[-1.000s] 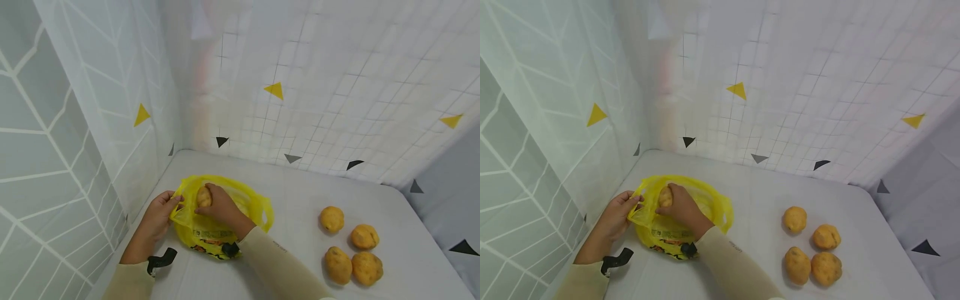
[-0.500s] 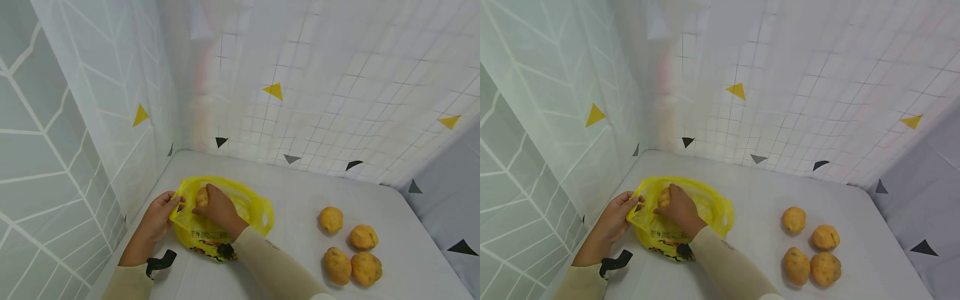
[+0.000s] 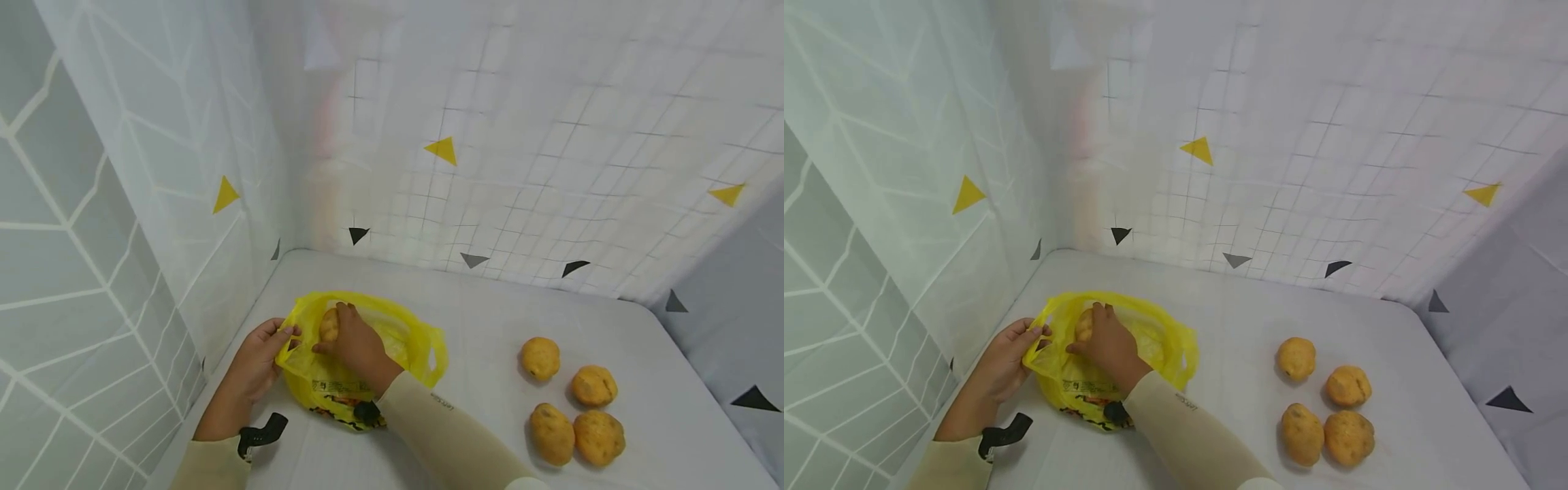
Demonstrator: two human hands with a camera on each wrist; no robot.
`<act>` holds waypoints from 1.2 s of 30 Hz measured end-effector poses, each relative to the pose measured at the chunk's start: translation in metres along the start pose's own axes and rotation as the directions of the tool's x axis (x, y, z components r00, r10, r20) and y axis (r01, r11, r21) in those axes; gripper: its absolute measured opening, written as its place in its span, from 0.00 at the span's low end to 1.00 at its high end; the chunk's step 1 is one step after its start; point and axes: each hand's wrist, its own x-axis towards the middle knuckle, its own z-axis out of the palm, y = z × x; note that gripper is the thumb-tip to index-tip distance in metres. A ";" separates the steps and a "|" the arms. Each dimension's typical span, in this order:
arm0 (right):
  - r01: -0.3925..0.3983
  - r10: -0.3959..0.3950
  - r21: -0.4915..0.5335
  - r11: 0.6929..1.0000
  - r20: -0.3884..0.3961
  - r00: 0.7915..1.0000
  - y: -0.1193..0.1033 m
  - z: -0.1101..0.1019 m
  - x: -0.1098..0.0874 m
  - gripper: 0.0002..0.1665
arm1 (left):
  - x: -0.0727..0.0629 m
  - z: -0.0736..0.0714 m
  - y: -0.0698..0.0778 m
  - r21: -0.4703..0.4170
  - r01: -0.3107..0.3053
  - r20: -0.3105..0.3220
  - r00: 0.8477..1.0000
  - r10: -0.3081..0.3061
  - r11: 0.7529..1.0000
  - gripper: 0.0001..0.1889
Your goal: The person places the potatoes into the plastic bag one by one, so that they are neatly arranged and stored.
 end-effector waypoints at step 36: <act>-0.012 0.023 0.145 0.989 -0.075 0.997 -0.020 -0.113 -0.055 0.50 | -0.004 -0.039 0.006 0.011 -0.045 0.022 0.999 0.044 0.999 0.11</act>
